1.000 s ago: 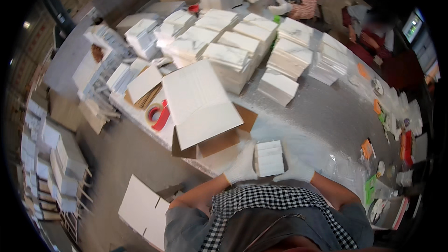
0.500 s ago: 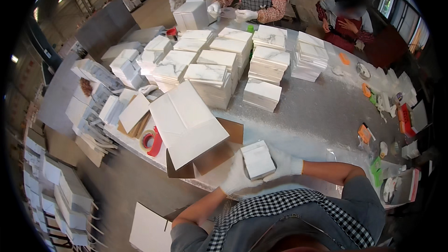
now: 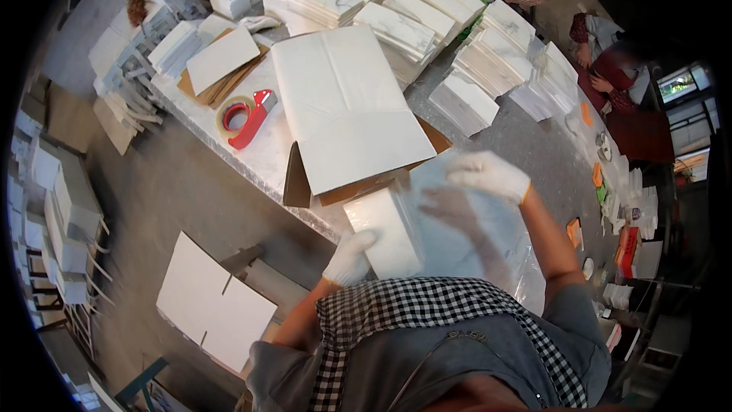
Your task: The person wraps small white rectangular items in clear plastic bags and places them into a cardboard box. They repeatedly pick up items, open bags, insert the items, and stack the wrapped units on the table before transferring them into the box.
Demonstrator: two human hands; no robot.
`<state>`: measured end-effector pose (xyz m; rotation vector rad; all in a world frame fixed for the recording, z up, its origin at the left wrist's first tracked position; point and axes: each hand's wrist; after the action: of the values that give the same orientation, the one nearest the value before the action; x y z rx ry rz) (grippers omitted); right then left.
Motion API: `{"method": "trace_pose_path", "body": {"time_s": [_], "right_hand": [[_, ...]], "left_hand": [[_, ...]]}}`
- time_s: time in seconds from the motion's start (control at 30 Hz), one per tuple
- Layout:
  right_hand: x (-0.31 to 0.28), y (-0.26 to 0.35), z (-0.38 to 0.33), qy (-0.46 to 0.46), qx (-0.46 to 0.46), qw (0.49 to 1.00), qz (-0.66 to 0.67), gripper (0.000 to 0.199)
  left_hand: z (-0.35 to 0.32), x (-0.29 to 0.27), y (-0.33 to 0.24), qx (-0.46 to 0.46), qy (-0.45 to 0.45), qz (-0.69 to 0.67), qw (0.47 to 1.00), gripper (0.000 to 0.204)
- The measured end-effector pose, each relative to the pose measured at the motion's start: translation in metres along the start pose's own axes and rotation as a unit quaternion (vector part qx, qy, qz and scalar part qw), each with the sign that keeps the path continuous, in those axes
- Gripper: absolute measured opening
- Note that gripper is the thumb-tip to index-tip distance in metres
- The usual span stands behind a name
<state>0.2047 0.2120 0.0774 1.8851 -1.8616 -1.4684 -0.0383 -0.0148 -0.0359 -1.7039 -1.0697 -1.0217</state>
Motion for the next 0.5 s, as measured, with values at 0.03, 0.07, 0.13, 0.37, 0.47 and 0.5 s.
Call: {"method": "trace_pose_path", "body": {"time_s": [0.03,0.07,0.13,0.37,0.47,0.5], "right_hand": [[-0.013,0.001,0.004,-0.076,-0.017,0.987,-0.140,0.083],[-0.016,0.008,0.007,-0.081,-0.037,0.975,-0.203,0.084],[-0.007,0.027,0.021,-0.090,-0.068,0.940,-0.322,0.085],[0.070,0.038,0.055,-0.274,0.013,0.938,-0.211,0.070],[0.101,0.038,0.049,-0.254,-0.089,0.924,-0.272,0.062],[0.112,0.040,0.047,-0.262,-0.099,0.923,-0.265,0.058]], "left_hand": [[-0.002,0.000,-0.004,0.004,-0.003,-0.008,1.000,0.078],[0.001,-0.001,-0.008,0.012,0.001,-0.015,1.000,0.077],[0.003,-0.006,-0.012,0.062,-0.019,-0.011,0.998,0.075],[0.002,-0.017,-0.041,0.119,-0.075,-0.028,0.990,0.073],[0.004,-0.002,-0.054,0.170,-0.059,-0.025,0.983,0.072],[0.006,0.000,-0.059,0.197,-0.041,-0.018,0.979,0.071]]}}
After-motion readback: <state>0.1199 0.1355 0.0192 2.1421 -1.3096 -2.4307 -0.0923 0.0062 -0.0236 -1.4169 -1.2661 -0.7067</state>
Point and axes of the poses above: each hand's wrist, its own z-axis towards the middle knuckle, its own x-axis out of the palm, y = z × x, and after that the axes turned 11 degrees about -z, right-handed
